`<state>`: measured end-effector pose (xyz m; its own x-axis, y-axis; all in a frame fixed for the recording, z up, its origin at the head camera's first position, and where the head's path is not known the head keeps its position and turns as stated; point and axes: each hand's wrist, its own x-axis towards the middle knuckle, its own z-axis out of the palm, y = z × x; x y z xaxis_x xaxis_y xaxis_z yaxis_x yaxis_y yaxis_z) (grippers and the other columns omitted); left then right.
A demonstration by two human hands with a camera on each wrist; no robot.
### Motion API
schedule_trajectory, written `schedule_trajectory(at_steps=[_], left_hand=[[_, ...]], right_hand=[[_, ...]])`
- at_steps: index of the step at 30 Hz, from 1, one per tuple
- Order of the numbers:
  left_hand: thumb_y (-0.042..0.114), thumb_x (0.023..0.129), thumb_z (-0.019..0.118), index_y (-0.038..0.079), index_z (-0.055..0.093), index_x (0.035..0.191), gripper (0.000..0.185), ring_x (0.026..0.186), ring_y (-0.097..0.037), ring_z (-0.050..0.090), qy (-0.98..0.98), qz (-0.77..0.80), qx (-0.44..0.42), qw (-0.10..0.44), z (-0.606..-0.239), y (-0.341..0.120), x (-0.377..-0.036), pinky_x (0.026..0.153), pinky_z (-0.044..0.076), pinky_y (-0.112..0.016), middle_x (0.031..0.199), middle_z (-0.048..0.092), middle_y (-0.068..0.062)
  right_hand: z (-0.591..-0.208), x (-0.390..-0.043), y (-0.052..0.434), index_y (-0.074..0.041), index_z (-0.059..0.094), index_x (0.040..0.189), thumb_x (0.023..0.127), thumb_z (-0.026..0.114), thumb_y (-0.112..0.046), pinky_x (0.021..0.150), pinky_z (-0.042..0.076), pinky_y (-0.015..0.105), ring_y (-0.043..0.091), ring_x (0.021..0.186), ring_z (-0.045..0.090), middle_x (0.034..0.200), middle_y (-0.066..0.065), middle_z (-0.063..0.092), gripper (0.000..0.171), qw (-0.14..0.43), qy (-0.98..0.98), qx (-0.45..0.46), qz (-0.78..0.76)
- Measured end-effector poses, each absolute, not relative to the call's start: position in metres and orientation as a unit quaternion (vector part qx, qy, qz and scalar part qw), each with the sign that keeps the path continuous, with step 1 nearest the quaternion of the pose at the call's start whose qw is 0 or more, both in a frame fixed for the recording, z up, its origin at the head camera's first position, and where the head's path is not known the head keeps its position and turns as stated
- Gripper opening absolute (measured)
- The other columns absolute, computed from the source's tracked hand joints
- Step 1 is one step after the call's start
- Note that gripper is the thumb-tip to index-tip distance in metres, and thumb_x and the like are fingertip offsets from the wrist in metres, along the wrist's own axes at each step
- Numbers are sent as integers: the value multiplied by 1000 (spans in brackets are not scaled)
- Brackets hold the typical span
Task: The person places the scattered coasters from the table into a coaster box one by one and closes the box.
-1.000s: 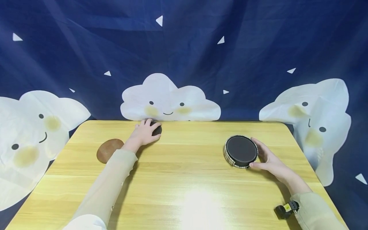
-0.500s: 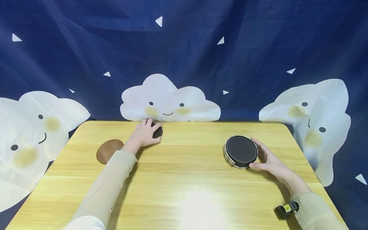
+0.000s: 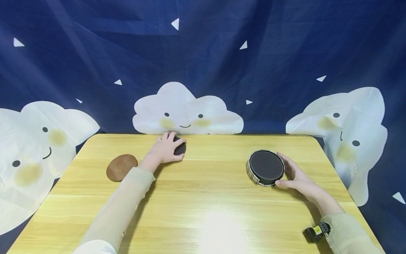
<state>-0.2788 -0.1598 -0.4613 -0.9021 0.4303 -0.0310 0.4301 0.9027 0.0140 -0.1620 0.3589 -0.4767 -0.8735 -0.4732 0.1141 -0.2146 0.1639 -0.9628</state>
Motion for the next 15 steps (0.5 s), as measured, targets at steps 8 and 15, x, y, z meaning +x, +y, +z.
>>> schedule_trajectory(at_steps=[8,15], left_hand=[[58,93,64,36,53,152,64,139,-42,41,970,-5,243,23,-461,-146,-277,103,40,-59,159,40,-17],[57,92,65,35,56,149,62,134,-40,43,963,-9,270,10,-457,-132,-272,102,41,-57,156,43,-17]], right_hand=[[-475,-161,358,-7,13,170,90,63,19,106,33,3,-20,139,40,157,-28,40,98,112,755,-227,-604],[-475,-161,358,-6,13,170,90,64,19,106,32,3,-20,139,40,157,-27,40,98,108,757,-229,-602]])
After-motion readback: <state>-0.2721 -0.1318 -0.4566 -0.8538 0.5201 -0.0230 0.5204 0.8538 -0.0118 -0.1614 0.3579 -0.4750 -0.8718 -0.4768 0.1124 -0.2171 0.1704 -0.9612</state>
